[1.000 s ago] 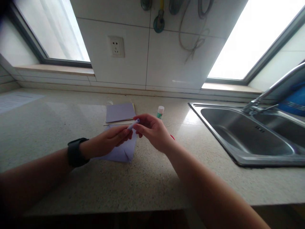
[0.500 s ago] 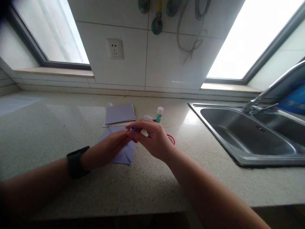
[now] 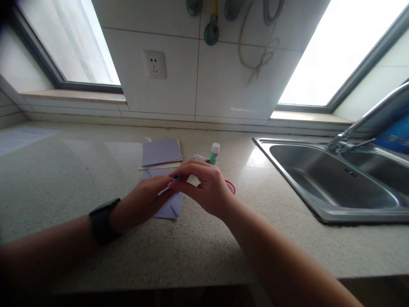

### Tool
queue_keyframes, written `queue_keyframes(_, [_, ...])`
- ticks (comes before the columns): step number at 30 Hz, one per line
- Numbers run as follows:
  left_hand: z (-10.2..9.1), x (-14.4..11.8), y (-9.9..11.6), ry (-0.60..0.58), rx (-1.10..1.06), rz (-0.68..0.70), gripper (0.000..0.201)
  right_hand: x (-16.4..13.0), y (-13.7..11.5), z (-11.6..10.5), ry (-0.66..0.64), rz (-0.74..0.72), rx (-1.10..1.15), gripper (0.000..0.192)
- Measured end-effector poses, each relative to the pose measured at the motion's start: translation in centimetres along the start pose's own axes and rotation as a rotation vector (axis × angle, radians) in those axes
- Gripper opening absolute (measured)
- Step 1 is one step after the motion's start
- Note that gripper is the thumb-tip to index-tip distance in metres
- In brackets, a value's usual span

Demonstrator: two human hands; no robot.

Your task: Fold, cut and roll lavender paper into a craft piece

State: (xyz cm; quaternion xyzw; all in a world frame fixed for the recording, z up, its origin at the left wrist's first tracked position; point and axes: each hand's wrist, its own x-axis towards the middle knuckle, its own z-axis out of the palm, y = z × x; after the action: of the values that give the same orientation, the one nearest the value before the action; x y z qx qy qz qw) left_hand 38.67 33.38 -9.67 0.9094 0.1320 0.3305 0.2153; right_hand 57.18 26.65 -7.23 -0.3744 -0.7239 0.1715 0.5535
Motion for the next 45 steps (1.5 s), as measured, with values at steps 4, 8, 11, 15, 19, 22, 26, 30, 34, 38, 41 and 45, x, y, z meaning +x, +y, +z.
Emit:
queue_keyframes(4, [-0.2, -0.2, 0.5, 0.223, -0.026, -0.013, 0.015, -0.1, -0.3, 0.3, 0.047, -0.047, -0.039, 0.017])
queue_keyframes(8, [-0.5, -0.3, 0.7, 0.308, -0.034, -0.007, 0.009, -0.3, -0.5, 0.8, 0.102, -0.096, -0.041, 0.021])
queue_keyframes(11, [-0.6, -0.3, 0.7, 0.33, -0.026, 0.028, 0.011, -0.3, -0.7, 0.9, 0.108, -0.09, -0.05, 0.021])
queue_keyframes(15, [-0.6, -0.4, 0.7, 0.341, -0.03, 0.061, 0.016, -0.3, -0.8, 0.9, 0.104, -0.074, -0.061, 0.021])
queue_keyframes(19, [-0.6, -0.4, 0.7, 0.339, -0.036, 0.054, 0.019, -0.4, -0.7, 0.8, 0.091, -0.056, -0.078, 0.024])
queue_keyframes(22, [-0.6, -0.3, 0.6, 0.339, -0.028, 0.048, 0.02, -0.4, -0.7, 0.7, 0.082, -0.062, -0.088, 0.025])
queue_keyframes(26, [-0.6, -0.3, 0.5, 0.333, -0.043, 0.065, 0.021, -0.3, -0.8, 0.9, 0.093, -0.06, -0.086, 0.024])
queue_keyframes(30, [-0.6, -0.3, 0.4, 0.33, -0.056, 0.069, 0.022, -0.5, -0.7, 1.0, 0.104, -0.068, -0.06, 0.024])
queue_keyframes(34, [-0.6, -0.2, 0.3, 0.322, -0.044, 0.062, 0.016, -0.6, -0.3, 1.1, 0.081, -0.072, -0.047, 0.025])
queue_keyframes(38, [-0.7, -0.4, 0.2, 0.303, -0.051, 0.041, 0.018, -0.6, -0.1, 1.0, 0.072, -0.068, -0.044, 0.022])
queue_keyframes(41, [-0.7, -0.5, 0.1, 0.292, -0.036, 0.017, 0.017, -0.5, -0.1, 0.8, 0.083, -0.054, -0.043, 0.019])
queue_keyframes(45, [-0.7, -0.5, 0.0, 0.285, -0.021, 0.018, 0.017, -0.5, 0.0, 0.7, 0.103, -0.044, -0.048, 0.021])
